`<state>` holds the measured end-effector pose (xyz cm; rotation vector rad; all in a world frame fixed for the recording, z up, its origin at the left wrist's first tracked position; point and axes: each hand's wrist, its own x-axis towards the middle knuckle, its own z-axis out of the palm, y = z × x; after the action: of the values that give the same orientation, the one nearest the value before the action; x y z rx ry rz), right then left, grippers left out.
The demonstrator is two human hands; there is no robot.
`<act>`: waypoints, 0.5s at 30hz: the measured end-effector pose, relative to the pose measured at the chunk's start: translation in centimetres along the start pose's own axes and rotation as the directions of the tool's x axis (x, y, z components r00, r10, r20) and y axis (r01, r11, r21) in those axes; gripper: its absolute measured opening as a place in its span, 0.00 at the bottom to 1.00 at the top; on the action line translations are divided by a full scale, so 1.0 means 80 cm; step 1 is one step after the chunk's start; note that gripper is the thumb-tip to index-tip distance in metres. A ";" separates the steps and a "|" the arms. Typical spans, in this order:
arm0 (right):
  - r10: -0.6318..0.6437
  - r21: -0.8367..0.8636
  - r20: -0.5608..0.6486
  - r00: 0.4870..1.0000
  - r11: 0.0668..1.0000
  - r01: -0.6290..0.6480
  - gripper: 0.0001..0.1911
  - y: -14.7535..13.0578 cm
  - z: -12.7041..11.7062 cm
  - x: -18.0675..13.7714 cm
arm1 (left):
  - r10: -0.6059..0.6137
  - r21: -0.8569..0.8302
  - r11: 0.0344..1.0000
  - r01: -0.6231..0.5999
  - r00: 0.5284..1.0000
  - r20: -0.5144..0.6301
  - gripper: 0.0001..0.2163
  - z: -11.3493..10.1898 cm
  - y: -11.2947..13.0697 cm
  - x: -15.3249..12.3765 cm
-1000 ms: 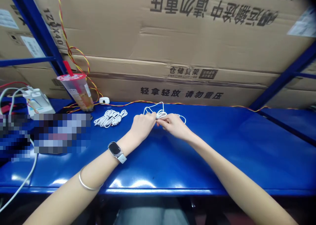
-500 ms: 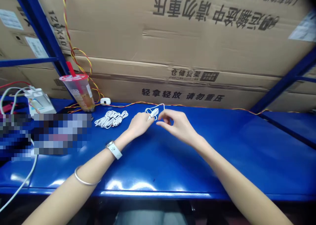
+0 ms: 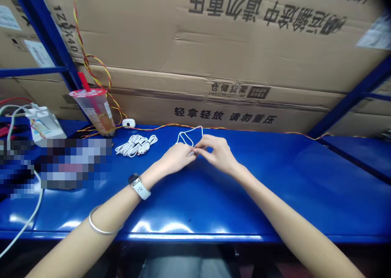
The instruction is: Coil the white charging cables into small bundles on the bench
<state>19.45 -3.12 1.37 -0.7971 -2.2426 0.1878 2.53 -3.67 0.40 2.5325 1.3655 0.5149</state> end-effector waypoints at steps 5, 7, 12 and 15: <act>0.198 0.071 -0.154 0.968 0.979 -0.189 0.08 -0.004 0.012 -0.002 | -0.036 0.281 0.958 0.058 0.996 -0.082 0.09 0.003 0.007 -0.003; 0.295 0.146 -0.187 0.937 0.952 -0.271 0.08 -0.003 0.016 -0.002 | -0.028 0.340 0.938 0.067 0.993 -0.118 0.09 0.004 0.007 -0.003; 0.498 0.436 -0.050 0.866 0.791 -0.429 0.11 0.006 0.021 -0.002 | 0.087 0.472 0.882 -0.006 0.985 -0.150 0.13 0.008 0.003 0.000; 0.558 0.554 0.051 0.829 0.674 -0.488 0.11 0.009 0.021 -0.002 | 0.150 0.522 0.851 -0.058 0.979 -0.137 0.13 0.012 0.002 -0.001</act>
<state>18.70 -2.50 -0.20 -1.0677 -1.6394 0.9902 3.00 -3.84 -0.46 3.0680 1.6133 0.4407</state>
